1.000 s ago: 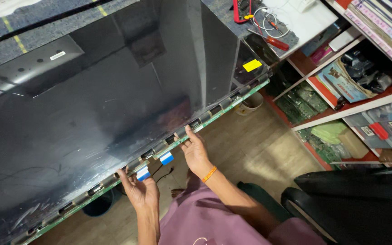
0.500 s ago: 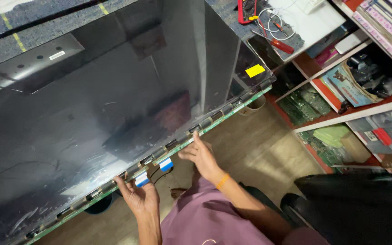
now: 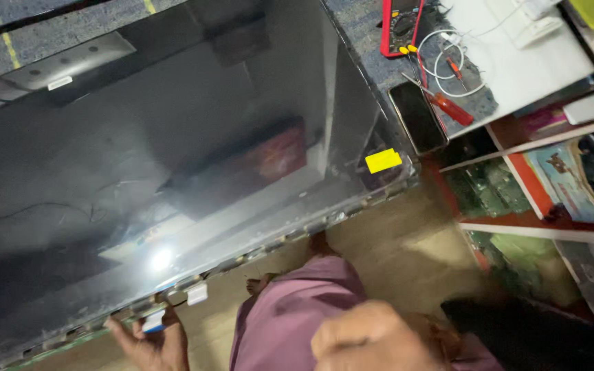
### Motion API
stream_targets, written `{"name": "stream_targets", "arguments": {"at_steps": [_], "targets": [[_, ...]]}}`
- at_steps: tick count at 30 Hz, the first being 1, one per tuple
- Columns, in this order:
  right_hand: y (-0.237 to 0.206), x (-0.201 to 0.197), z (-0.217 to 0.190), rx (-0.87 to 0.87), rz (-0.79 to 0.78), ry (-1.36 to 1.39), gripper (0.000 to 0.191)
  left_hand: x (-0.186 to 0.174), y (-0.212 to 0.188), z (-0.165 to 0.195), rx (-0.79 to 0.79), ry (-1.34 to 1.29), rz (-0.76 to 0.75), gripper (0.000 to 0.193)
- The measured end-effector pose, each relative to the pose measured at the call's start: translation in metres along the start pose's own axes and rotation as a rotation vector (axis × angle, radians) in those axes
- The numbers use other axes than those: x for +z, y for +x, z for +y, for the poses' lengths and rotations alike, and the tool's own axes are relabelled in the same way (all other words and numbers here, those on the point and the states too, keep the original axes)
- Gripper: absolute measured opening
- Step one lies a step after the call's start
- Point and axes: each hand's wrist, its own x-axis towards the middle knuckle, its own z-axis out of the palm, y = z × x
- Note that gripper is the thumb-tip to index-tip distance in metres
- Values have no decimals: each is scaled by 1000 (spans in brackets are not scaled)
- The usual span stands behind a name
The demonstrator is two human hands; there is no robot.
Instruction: The person works on a flat-screen TV laid on a workbench, prying along the bezel edge with a small tool and using their hands to separate the frame from the panel. They reposition the large panel, lift and flip it to expose the back, then open a workbench drawer and reach inside for tools or parts.
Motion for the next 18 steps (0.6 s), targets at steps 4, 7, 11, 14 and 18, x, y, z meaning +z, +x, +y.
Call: {"name": "stream_targets", "arguments": {"at_steps": [4,7,11,14,18], "targets": [[-16,-56,20,93,-254,189,18,-6,-5,-5,95,2,45,65],[-23,-85,30,46,-239,210,18,-12,2,-5,124,-92,116,68],[-24,-109,39,-36,-152,211,18,-21,14,4,192,-103,150,75],[-28,-124,42,-58,-97,192,18,-30,17,6,219,-171,210,75],[-35,-140,49,-105,37,111,18,-33,17,8,242,-219,316,73]]}}
